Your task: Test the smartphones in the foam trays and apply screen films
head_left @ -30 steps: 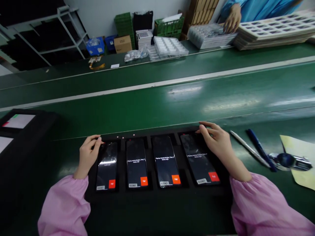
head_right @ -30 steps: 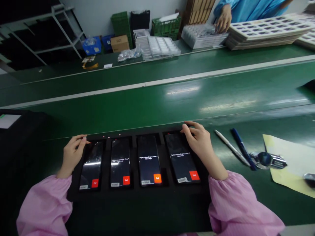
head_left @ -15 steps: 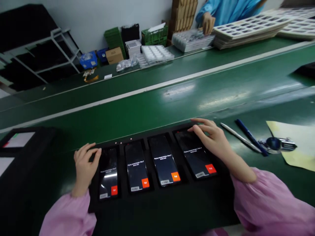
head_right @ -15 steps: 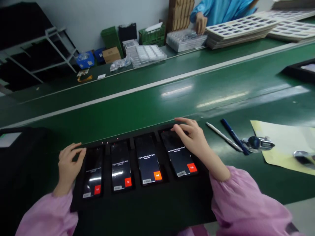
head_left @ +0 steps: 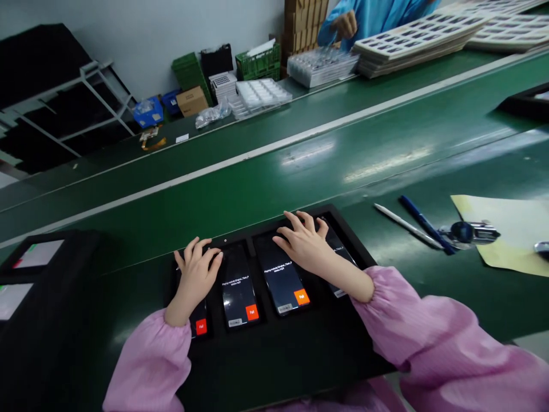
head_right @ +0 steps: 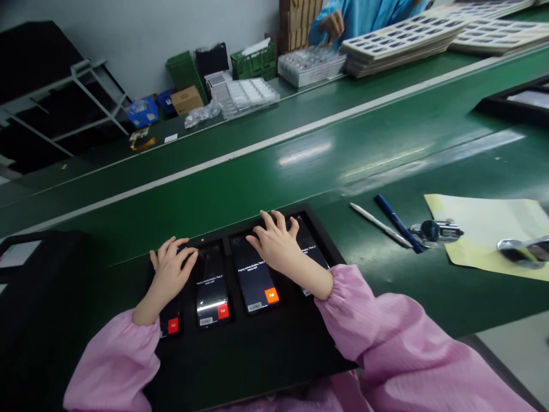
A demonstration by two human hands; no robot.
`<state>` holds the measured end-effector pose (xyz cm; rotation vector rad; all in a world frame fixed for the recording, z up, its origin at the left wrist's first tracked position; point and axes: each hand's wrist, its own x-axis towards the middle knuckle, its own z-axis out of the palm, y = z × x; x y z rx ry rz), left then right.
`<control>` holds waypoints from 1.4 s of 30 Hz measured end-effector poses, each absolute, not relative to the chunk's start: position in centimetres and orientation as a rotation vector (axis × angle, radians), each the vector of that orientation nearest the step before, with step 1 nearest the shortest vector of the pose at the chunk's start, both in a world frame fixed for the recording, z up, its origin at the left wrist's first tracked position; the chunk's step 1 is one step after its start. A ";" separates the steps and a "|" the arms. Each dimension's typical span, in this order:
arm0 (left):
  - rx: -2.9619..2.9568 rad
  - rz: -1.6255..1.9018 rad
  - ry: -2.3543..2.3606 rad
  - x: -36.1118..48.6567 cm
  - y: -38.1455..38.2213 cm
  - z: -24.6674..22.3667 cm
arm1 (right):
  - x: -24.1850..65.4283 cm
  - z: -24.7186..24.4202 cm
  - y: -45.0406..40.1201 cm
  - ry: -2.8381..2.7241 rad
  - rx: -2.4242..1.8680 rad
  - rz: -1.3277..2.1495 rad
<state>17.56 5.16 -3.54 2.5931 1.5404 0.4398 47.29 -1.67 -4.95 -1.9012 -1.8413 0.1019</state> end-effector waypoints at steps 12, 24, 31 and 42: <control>2.832 0.718 1.285 12.4 -9.2 -4.6 | 53.2 -3.0 -18.1 -1.982 -1.642 -0.164; 2.833 0.715 1.354 13.2 -10.2 -5.6 | 44.6 -3.8 -14.7 -2.132 -1.468 -0.011; 2.721 0.781 1.374 13.6 -10.5 -5.2 | 46.0 -2.5 -14.7 -2.020 -1.332 -0.068; 2.741 0.659 1.457 12.7 -11.5 -4.7 | 48.2 -5.6 -13.6 -1.899 -1.429 -0.138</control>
